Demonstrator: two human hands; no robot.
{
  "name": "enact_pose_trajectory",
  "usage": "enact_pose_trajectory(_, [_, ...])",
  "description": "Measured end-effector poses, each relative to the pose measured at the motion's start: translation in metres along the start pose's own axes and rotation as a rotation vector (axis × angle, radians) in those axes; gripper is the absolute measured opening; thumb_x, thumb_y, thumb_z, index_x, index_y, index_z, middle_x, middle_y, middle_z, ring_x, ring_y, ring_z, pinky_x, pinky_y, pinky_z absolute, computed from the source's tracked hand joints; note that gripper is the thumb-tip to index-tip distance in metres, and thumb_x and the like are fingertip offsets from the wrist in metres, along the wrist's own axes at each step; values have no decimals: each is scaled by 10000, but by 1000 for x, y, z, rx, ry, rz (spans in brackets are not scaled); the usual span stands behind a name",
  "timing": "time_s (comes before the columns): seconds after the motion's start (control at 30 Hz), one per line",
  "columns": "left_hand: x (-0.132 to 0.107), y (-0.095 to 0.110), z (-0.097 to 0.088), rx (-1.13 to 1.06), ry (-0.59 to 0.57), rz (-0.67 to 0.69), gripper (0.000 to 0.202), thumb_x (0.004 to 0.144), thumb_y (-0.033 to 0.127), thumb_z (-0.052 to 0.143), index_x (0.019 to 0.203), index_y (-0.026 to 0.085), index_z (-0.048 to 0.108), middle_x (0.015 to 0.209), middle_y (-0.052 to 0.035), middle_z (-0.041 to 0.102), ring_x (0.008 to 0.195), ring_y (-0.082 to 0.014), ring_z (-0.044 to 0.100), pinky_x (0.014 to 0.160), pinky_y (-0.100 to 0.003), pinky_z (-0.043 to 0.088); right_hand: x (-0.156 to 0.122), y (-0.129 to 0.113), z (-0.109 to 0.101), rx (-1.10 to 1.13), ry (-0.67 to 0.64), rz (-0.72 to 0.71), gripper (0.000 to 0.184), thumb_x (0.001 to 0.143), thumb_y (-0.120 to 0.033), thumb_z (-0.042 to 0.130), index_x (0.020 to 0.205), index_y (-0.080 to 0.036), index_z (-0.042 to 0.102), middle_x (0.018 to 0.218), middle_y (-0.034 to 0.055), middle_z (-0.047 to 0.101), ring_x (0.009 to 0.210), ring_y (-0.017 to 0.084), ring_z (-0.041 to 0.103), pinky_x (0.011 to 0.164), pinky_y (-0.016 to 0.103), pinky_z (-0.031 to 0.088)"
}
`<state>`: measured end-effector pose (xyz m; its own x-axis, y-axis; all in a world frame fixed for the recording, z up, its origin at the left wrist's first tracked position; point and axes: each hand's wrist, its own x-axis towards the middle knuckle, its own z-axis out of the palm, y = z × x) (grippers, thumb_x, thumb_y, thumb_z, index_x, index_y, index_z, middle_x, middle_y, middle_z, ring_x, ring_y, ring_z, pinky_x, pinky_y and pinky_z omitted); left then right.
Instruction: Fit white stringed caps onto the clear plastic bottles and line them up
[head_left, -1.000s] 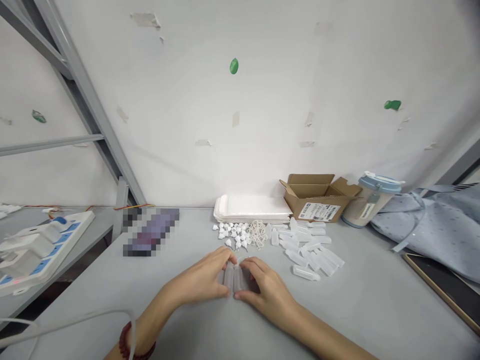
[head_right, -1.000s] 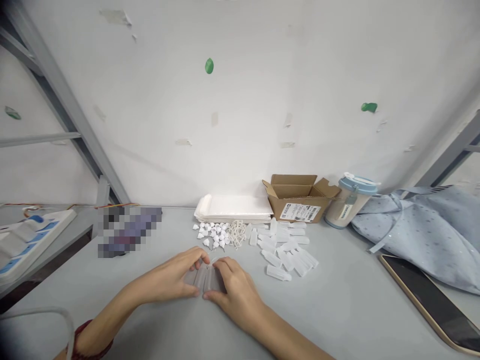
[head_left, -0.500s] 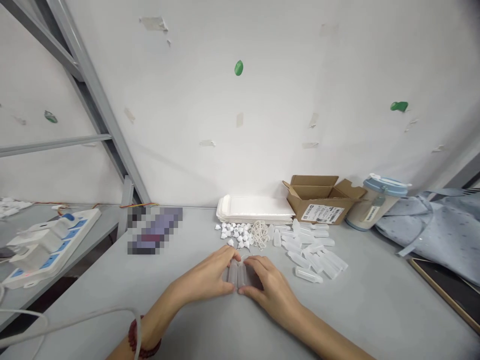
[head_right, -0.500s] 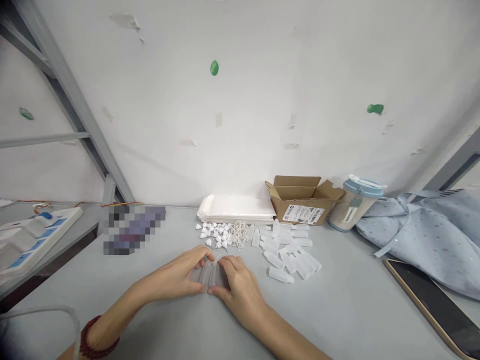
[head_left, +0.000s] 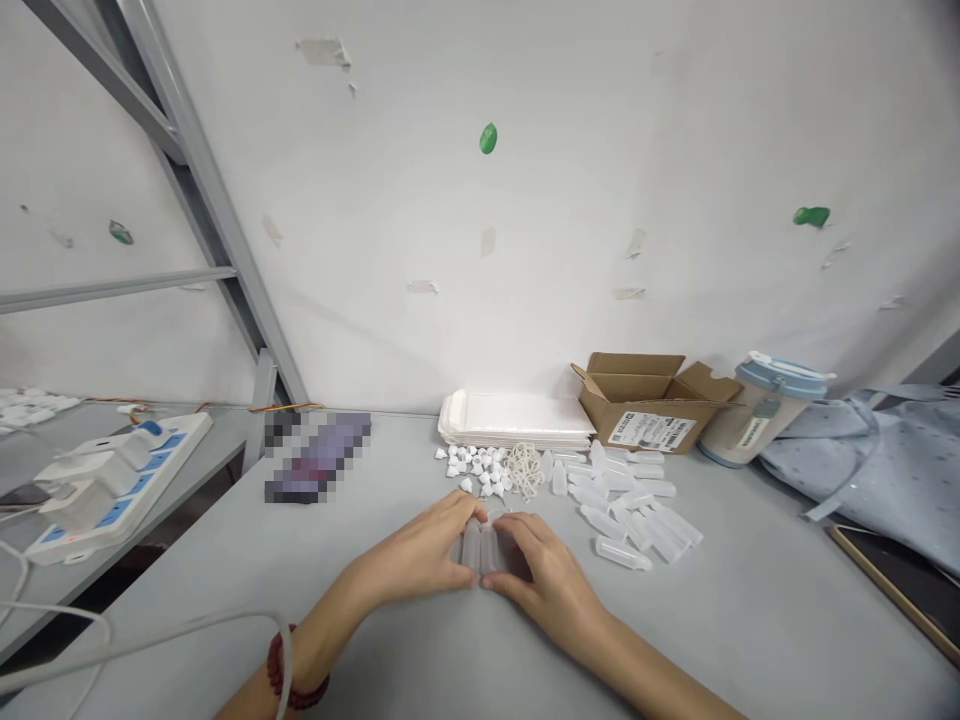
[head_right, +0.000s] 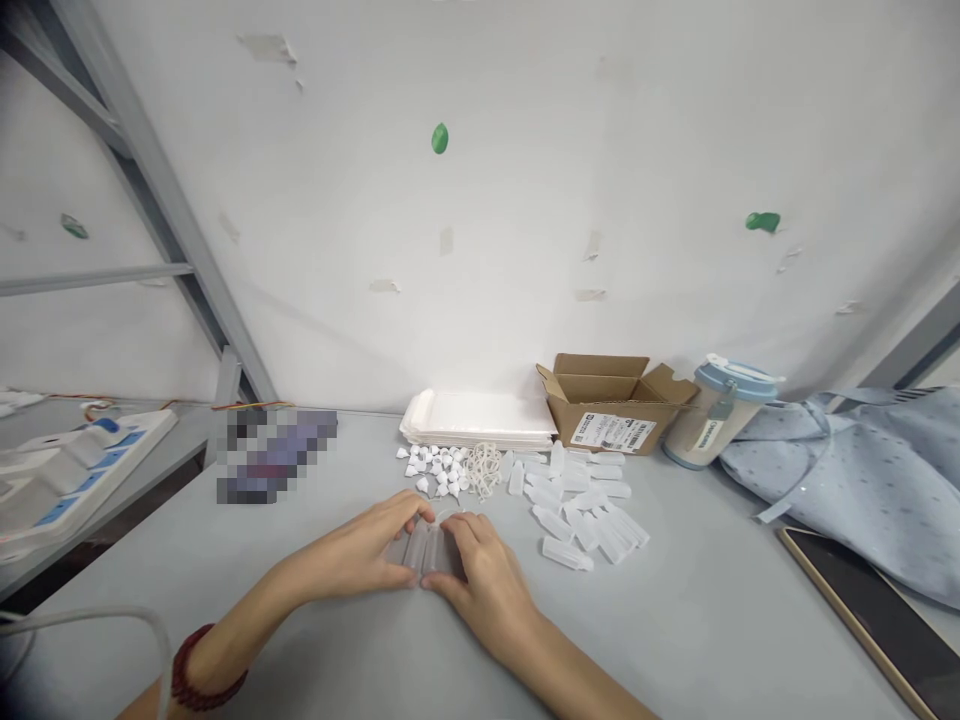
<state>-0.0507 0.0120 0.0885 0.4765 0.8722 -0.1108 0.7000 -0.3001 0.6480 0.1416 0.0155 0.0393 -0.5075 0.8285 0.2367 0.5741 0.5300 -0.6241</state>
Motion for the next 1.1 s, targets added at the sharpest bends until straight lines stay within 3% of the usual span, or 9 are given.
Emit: enact_pose_trajectory(1.1, [1,3,2,-3,18,1,484,645,277,661,1085,216,469,1102,-47,481,1083,-241,418,906,-335,388,-1,0,1,-2,-2,20,372,729,-180,662,1073,-181,518,1061,80,579,967,239,528,799,358,453])
